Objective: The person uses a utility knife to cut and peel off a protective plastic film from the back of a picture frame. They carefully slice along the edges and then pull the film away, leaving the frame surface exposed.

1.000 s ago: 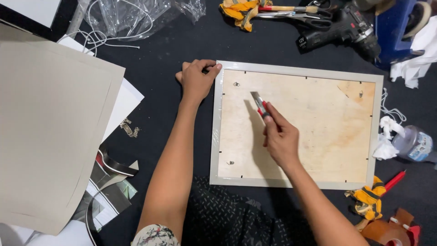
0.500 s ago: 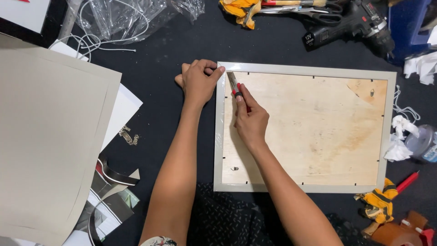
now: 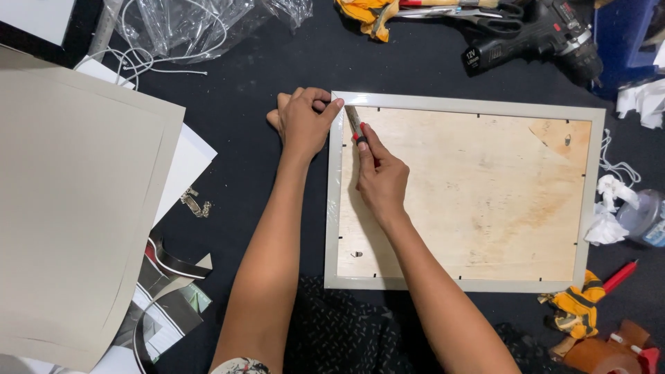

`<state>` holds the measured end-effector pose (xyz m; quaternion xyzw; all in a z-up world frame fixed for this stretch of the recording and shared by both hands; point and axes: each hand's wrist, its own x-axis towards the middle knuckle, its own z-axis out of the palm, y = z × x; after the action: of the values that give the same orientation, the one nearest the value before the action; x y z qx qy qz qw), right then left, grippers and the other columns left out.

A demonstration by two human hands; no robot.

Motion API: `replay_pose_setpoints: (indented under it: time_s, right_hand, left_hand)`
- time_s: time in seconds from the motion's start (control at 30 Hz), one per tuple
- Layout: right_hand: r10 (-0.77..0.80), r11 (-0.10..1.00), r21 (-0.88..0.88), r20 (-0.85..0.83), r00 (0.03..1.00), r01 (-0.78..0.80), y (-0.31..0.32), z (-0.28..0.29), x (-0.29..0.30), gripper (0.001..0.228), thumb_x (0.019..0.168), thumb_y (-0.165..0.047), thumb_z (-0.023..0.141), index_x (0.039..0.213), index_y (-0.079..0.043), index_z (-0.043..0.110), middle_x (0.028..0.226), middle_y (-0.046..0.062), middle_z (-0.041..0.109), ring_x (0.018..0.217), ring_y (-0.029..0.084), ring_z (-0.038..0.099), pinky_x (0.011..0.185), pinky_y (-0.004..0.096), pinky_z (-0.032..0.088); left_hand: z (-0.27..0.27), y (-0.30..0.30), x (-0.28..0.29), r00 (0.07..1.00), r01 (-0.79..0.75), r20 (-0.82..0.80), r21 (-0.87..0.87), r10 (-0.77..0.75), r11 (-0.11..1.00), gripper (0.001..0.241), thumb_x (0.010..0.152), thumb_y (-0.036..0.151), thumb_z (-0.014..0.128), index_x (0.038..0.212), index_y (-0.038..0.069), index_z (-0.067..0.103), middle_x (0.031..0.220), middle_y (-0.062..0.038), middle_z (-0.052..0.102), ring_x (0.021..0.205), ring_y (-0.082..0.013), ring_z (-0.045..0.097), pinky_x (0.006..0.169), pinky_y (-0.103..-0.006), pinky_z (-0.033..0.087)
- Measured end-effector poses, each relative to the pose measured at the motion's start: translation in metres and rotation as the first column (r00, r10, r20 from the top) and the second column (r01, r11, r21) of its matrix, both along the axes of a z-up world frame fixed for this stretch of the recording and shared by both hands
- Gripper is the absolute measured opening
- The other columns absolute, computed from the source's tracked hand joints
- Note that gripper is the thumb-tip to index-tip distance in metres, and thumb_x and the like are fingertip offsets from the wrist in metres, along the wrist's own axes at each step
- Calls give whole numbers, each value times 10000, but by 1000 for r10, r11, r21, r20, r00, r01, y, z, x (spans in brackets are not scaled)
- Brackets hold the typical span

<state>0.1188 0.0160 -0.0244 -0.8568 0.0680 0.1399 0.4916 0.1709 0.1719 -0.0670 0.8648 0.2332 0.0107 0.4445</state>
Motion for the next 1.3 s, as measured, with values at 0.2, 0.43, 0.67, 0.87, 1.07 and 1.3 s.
replay_pose_setpoints:
  time_s: [0.2,0.43,0.67,0.87,1.07,1.3]
  right_hand:
    - [14,1000,-2,-1,1000,-14,-7,-14,3,379,1067,-284,555,1439,-232,609,1385,114,643,1153,308,704,914,425,608]
    - [21,1000,15,-30,999,-21,-14,-22,1,371,1059,-279,567,1426,-257,616,1402,81,633,1037,256,711,819,355,620]
    - [43,999,4,-57,997,-43,-13,9,0,359,1040,-246,589,1395,-251,643,1352,104,668,907,305,772,646,366,647]
    - [47,999,10,-83,995,-47,-29,-24,0,339,1031,-211,609,1362,-245,674,1289,103,709,572,195,715,509,291,606]
    - [76,997,-2,-97,992,-77,-14,39,-3,352,1018,-198,613,1365,-204,669,1384,82,653,1182,331,685,866,420,618]
    - [80,996,-24,-116,990,-83,-20,26,-1,356,1024,-203,610,1376,-213,666,1380,85,651,1131,310,713,845,399,620]
  left_hand:
    - [-2,0,3,1000,9,-8,21,-8,1000,257,898,399,759,1022,175,750,853,32,619,1072,-176,496,1018,-447,265]
    - [-2,0,2,1000,12,-16,2,-12,1000,250,906,392,750,1033,177,749,868,31,629,1084,-176,490,1029,-440,261]
    - [0,1,2,999,27,-19,-9,-27,1000,260,919,394,741,1051,169,742,882,25,625,1087,-177,482,1035,-440,257]
    - [-2,1,1,1000,29,-13,1,-29,1000,243,920,390,750,1041,179,742,875,36,619,1085,-173,482,1027,-436,272]
    - [-3,1,2,999,29,-19,-2,-29,1000,252,925,397,744,1050,177,738,885,34,617,1100,-172,476,1038,-437,261]
    - [-6,2,2,999,31,-17,-9,-32,999,253,929,399,739,1051,177,735,887,37,618,1106,-173,480,1044,-441,257]
